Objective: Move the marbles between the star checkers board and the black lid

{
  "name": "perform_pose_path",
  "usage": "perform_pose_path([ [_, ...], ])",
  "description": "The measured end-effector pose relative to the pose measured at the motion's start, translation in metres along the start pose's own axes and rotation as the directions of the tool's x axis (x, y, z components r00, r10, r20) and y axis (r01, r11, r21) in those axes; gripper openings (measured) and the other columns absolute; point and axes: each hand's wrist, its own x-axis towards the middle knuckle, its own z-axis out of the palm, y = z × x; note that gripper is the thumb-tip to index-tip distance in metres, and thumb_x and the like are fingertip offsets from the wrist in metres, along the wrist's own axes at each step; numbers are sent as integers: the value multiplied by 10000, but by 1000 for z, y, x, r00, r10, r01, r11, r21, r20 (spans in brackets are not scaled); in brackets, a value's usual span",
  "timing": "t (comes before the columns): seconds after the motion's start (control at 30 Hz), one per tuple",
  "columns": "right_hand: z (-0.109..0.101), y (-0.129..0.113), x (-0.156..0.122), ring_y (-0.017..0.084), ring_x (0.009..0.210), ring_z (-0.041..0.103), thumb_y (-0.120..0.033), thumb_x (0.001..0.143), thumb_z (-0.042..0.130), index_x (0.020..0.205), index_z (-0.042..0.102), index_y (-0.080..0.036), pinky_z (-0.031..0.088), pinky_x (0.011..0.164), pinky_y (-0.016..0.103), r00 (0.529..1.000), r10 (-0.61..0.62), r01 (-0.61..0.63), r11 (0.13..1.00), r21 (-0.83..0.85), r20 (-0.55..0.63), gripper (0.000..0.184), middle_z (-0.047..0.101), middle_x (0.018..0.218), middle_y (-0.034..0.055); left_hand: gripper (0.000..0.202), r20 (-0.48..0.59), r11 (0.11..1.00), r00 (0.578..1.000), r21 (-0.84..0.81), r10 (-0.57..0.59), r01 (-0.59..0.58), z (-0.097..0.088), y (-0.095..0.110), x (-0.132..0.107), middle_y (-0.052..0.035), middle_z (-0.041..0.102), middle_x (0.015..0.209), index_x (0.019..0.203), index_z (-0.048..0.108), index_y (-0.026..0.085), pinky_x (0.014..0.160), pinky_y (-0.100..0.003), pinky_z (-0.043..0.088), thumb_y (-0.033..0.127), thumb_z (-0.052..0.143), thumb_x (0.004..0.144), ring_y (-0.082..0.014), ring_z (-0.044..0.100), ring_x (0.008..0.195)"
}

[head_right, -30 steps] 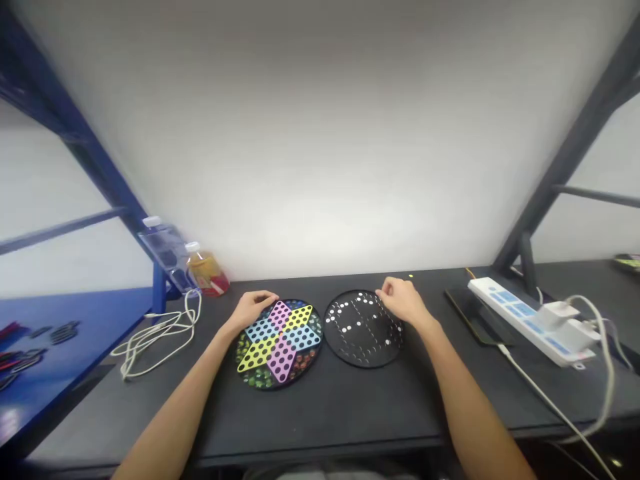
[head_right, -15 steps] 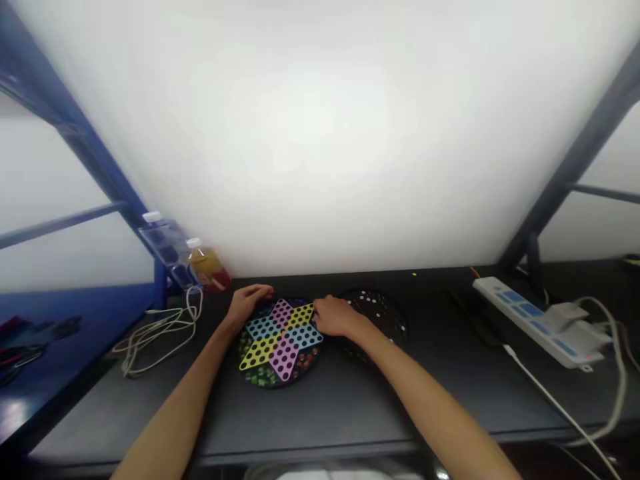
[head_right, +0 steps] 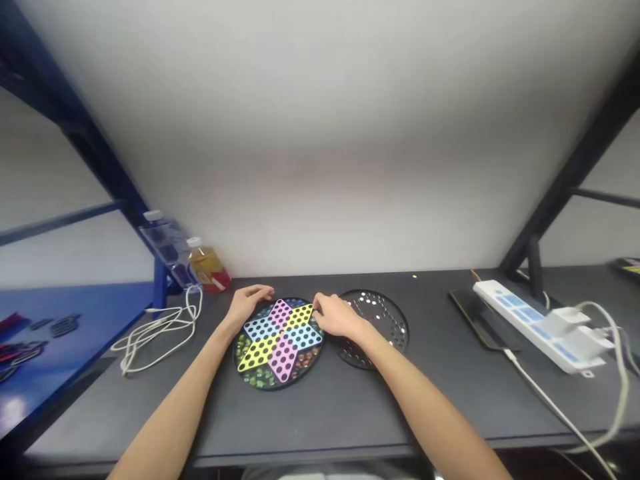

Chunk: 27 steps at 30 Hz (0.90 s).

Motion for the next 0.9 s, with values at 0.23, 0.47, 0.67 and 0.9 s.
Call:
perform_pose_path([
  [0.23, 1, -10, -2, 217, 833, 613, -301, 907, 475, 967, 648, -212, 366, 691, 288, 1000, -9, 10, 988, -155, 7, 203, 676, 938, 91, 378, 2, 1000, 1000, 12, 7, -7, -1, 0, 1, -91, 749, 869, 856, 752, 158, 780, -336, 512, 505, 686, 721, -215, 675, 761],
  [0.47, 3, -3, 1, 146, 608, 510, -385, 866, 523, 850, 569, -199, 341, 598, 260, 992, 77, -34, 921, 388, -96, 193, 595, 707, 22, 384, 4, 1000, 1000, 22, 3, -3, 0, 1, 0, -89, 752, 865, 853, 756, 166, 769, -338, 518, 515, 687, 709, -219, 678, 759],
  [0.67, -2, 3, 11, 111, 394, 370, -535, 881, 309, 807, 490, -201, 293, 418, 238, 975, 208, -151, 351, 924, 80, 387, 446, 528, -44, 354, 3, 999, 1000, 34, 3, -3, 0, 2, 0, -86, 751, 865, 844, 755, 169, 790, -337, 511, 492, 688, 716, -210, 677, 752],
  [0.9, -1, -2, 3, 98, 503, 429, -377, 759, 617, 742, 600, -178, 308, 480, 223, 970, 220, -94, 736, 671, -105, 201, 547, 620, -14, 373, 11, 999, 1000, 33, 3, -3, 1, 2, 1, -88, 751, 856, 843, 758, 167, 778, -347, 519, 506, 683, 705, -223, 677, 760],
])
